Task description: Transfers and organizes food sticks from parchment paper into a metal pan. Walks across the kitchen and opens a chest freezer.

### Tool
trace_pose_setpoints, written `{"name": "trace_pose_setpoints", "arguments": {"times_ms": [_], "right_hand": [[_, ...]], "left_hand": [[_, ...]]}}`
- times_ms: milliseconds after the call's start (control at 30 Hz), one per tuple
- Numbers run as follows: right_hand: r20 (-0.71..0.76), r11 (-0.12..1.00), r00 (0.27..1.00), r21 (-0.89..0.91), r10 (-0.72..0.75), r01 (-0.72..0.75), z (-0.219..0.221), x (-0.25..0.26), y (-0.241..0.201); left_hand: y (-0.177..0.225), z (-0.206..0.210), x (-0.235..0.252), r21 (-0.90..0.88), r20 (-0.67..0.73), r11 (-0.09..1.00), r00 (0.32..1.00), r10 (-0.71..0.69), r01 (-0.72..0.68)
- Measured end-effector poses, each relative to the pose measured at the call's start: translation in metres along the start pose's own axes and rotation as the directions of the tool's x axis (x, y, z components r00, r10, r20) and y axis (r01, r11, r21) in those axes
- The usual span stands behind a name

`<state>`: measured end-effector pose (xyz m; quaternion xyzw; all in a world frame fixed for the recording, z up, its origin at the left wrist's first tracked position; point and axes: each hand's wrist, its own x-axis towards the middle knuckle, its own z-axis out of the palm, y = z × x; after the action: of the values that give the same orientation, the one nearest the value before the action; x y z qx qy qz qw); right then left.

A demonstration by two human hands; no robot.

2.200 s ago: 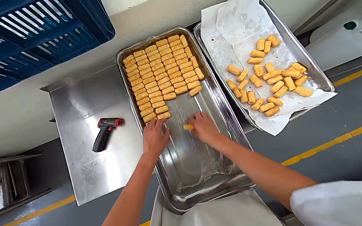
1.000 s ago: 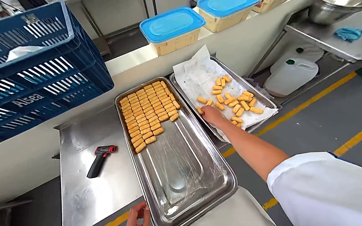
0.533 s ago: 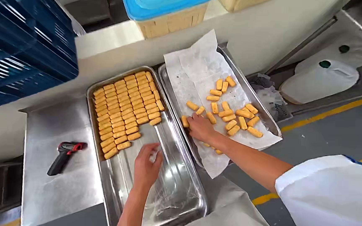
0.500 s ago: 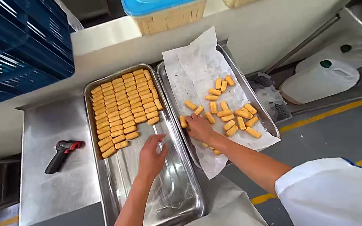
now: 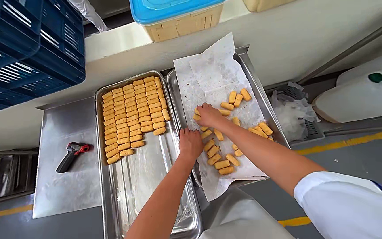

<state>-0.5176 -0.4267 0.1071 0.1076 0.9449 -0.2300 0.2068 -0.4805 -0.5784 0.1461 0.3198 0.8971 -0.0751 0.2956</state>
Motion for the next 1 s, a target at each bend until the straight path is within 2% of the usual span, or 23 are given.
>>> {"name": "trace_pose_setpoints", "arguments": {"times_ms": [167,267,333,400,500,567,633,800,900,1000], "right_hand": [[0.072,0.981,0.981,-0.055,-0.181,0.185,-0.013,0.007,0.009],[0.168,0.968,0.967,-0.13,-0.193,0.216,-0.017,0.007,0.011],[0.193,0.964,0.963,-0.152,-0.188,0.219,-0.019,0.009,0.008],[0.203,0.959,0.957,-0.152,-0.207,0.24,-0.022,0.011,0.008],[0.239,0.956,0.944,-0.129,-0.228,0.264,-0.024,0.006,0.013],[0.285,0.956,0.929,-0.103,-0.236,0.274,-0.027,-0.001,0.017],[0.303,0.95,0.922,-0.118,-0.242,0.288,-0.027,-0.009,0.018],[0.251,0.938,0.934,-0.17,-0.255,0.302,-0.024,-0.004,0.023],[0.146,0.953,0.965,-0.185,-0.217,0.242,-0.026,0.001,0.028],[0.122,0.959,0.976,-0.195,-0.182,0.204,-0.024,-0.001,0.029]], "left_hand": [[0.003,-0.002,0.003,-0.196,-0.039,0.979,0.997,-0.059,0.05],[0.005,-0.007,0.01,-0.158,0.005,0.984,0.997,-0.081,0.081],[0.01,-0.01,0.013,-0.097,0.062,0.991,0.994,-0.091,0.097],[0.011,-0.018,0.015,-0.116,0.098,0.985,0.988,-0.12,0.131],[0.001,-0.021,0.019,-0.309,-0.009,0.939,0.987,-0.161,0.15],[-0.008,-0.014,0.022,-0.475,-0.075,0.874,0.986,-0.152,0.099],[-0.01,-0.005,0.021,-0.56,-0.067,0.825,0.988,-0.139,0.078],[0.005,0.005,0.014,-0.535,-0.028,0.836,0.987,-0.159,0.119],[0.011,0.007,0.014,-0.525,-0.06,0.847,0.989,-0.136,0.085],[0.016,0.008,0.019,-0.424,-0.06,0.905,0.996,-0.067,0.035]]}}
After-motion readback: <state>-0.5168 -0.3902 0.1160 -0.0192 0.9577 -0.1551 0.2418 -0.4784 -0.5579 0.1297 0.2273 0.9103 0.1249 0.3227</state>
